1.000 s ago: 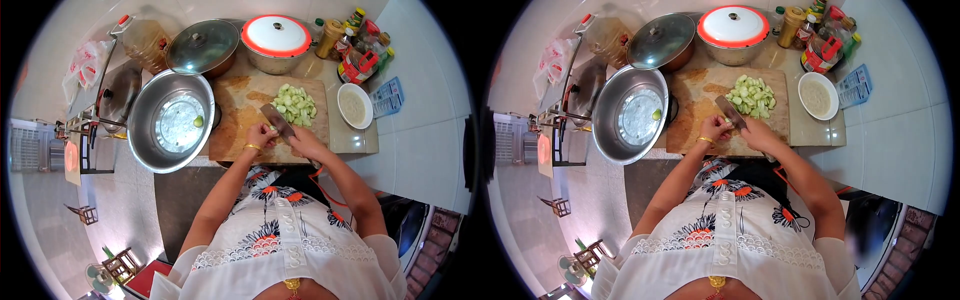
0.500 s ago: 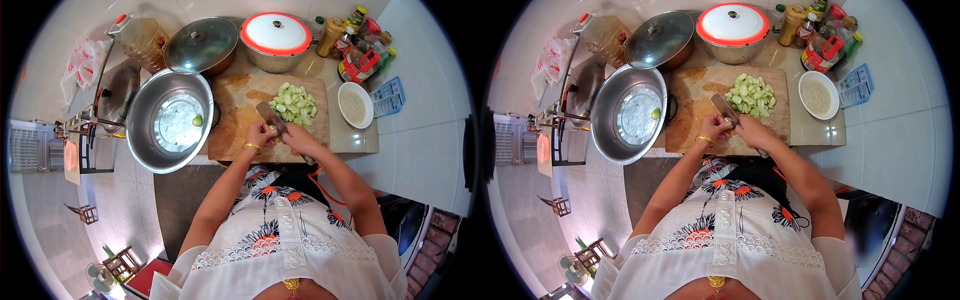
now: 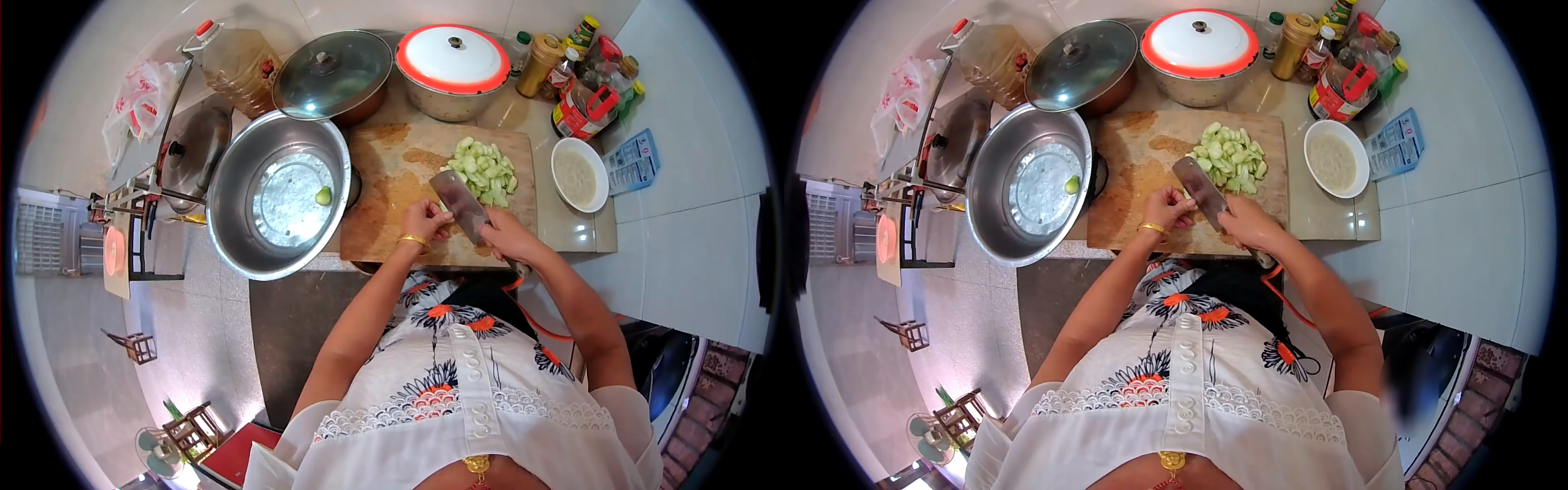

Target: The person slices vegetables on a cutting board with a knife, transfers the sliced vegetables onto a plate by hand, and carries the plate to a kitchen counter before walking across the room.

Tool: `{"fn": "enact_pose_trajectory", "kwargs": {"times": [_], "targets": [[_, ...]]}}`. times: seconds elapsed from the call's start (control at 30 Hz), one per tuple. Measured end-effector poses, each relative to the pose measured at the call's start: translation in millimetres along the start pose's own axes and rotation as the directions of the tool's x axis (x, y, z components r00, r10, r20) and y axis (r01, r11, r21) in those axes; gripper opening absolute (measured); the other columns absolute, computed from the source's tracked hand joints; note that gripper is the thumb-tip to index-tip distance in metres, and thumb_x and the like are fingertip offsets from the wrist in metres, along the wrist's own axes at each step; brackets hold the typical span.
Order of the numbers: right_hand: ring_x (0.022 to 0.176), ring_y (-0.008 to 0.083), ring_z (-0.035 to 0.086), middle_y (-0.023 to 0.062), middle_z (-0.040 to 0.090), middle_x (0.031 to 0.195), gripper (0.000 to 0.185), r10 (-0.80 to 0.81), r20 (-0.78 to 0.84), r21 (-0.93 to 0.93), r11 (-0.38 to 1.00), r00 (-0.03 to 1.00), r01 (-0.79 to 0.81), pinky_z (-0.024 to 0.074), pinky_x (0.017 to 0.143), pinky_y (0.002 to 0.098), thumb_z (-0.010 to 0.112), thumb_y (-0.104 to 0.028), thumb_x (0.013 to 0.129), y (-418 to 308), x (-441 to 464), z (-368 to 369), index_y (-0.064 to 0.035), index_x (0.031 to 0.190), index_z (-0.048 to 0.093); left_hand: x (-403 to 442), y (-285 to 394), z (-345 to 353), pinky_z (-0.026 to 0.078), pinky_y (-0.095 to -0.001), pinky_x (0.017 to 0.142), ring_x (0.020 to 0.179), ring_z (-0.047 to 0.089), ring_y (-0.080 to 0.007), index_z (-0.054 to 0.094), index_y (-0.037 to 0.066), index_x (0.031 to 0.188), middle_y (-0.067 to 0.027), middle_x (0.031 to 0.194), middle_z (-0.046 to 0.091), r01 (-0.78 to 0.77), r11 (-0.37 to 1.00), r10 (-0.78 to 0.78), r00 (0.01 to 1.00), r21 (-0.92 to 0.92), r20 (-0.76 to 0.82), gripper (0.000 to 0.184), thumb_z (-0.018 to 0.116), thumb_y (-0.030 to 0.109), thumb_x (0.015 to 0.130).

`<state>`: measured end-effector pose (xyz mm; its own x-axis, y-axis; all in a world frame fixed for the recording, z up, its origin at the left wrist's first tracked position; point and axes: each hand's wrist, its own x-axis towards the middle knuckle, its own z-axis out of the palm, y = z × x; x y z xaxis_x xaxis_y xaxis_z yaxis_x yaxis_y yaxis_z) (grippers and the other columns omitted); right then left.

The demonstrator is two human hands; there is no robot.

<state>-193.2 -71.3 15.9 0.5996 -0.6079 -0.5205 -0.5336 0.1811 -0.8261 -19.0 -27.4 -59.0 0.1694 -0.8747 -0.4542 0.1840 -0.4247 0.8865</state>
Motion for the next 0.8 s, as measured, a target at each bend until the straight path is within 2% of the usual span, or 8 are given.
{"fn": "enact_pose_trajectory", "kwargs": {"times": [0.27, 0.37, 0.43, 0.47, 0.53, 0.57, 0.63, 0.8], "targets": [[0.036, 0.0121, 0.043, 0.0054, 0.045, 0.053, 0.014, 0.041, 0.020, 0.033, 0.999, 0.999, -0.042, 0.0361, 0.034, 0.0275, 0.039, -0.010, 0.075, -3, 4, -1, 0.0026, 0.077, 0.044, 1, -1, -1, 0.044, -0.0216, 0.035, 0.043, 0.056, -0.0139, 0.044, 0.004, 0.065, -0.0064, 0.056, 0.055, 0.020, 1.000, -0.020, 1.000, 0.003, 0.008, 0.020, 0.063, 0.005, 0.070], [0.035, 0.0089, 0.040, 0.0029, 0.043, 0.050, 0.010, 0.018, 0.040, 0.041, 0.999, 0.999, -0.019, 0.0334, 0.032, 0.0234, 0.037, -0.009, 0.075, -5, 10, 3, -0.0010, 0.073, 0.043, 1, -1, -1, 0.044, -0.0216, 0.035, 0.043, 0.056, -0.0137, 0.044, 0.004, 0.064, -0.0065, 0.056, 0.055, 0.019, 1.000, -0.019, 1.000, -0.015, 0.006, 0.020, 0.063, 0.005, 0.070], [0.036, 0.0157, 0.045, 0.0097, 0.047, 0.051, 0.016, -0.046, -0.042, -0.090, 0.995, 0.998, 0.043, 0.0378, 0.035, 0.0310, 0.041, -0.013, 0.074, 4, 20, 8, 0.0032, 0.075, 0.045, 2, -3, -2, 0.044, -0.0216, 0.035, 0.043, 0.056, -0.0136, 0.044, 0.004, 0.065, -0.0065, 0.056, 0.055, 0.010, 1.000, -0.010, 1.000, -0.020, 0.011, 0.020, 0.063, 0.005, 0.070], [0.036, 0.0157, 0.045, 0.0097, 0.047, 0.051, 0.016, -0.047, -0.042, -0.090, 0.995, 0.998, 0.043, 0.0378, 0.035, 0.0310, 0.041, -0.013, 0.074, 6, 27, 13, 0.0032, 0.075, 0.045, 3, -4, -2, 0.044, -0.0215, 0.035, 0.043, 0.056, -0.0135, 0.044, 0.004, 0.065, -0.0064, 0.056, 0.055, 0.002, 1.000, -0.001, 1.000, -0.024, 0.020, 0.019, 0.062, 0.005, 0.071], [0.037, 0.0184, 0.048, 0.0120, 0.049, 0.051, 0.017, -0.248, -0.098, -0.314, 0.927, 0.964, 0.207, 0.0392, 0.036, 0.0322, 0.043, -0.014, 0.074, 5, 41, 20, 0.0032, 0.074, 0.045, 2, -4, -2, 0.044, -0.0214, 0.035, 0.043, 0.056, -0.0132, 0.044, 0.004, 0.065, -0.0061, 0.056, 0.055, -0.002, 1.000, 0.002, 1.000, -0.019, 0.022, 0.019, 0.062, 0.005, 0.071], [0.037, 0.0184, 0.048, 0.0120, 0.049, 0.051, 0.017, -0.253, -0.100, -0.315, 0.925, 0.962, 0.211, 0.0392, 0.036, 0.0322, 0.043, -0.014, 0.074, -2, 41, 21, 0.0032, 0.074, 0.045, 2, -3, -2, 0.044, -0.0212, 0.035, 0.043, 0.056, -0.0129, 0.045, 0.004, 0.065, -0.0057, 0.056, 0.055, -0.006, 1.000, 0.006, 1.000, -0.014, 0.022, 0.019, 0.062, 0.005, 0.071], [0.039, 0.0200, 0.050, 0.0123, 0.049, 0.052, 0.018, -0.043, -0.101, -0.270, 0.963, 0.994, 0.014, 0.0400, 0.037, 0.0327, 0.043, -0.015, 0.075, -16, 37, 21, 0.0029, 0.076, 0.046, 1, -1, -1, 0.043, -0.0212, 0.034, 0.043, 0.055, -0.0127, 0.045, 0.003, 0.065, -0.0057, 0.056, 0.055, -0.007, 1.000, 0.006, 1.000, 0.007, 0.013, 0.018, 0.062, 0.005, 0.071], [0.035, 0.0167, 0.045, 0.0097, 0.047, 0.052, 0.018, -0.065, -0.101, -0.015, 0.998, 0.993, 0.064, 0.0379, 0.034, 0.0309, 0.042, -0.013, 0.075, 4, 30, 16, 0.0033, 0.082, 0.046, 4, -5, -4, 0.040, -0.0209, 0.033, 0.041, 0.055, -0.0136, 0.045, 0.004, 0.067, -0.0061, 0.058, 0.055, -0.041, 0.995, 0.038, 0.999, 0.088, 0.031, 0.020, 0.063, 0.012, 0.073]]}}
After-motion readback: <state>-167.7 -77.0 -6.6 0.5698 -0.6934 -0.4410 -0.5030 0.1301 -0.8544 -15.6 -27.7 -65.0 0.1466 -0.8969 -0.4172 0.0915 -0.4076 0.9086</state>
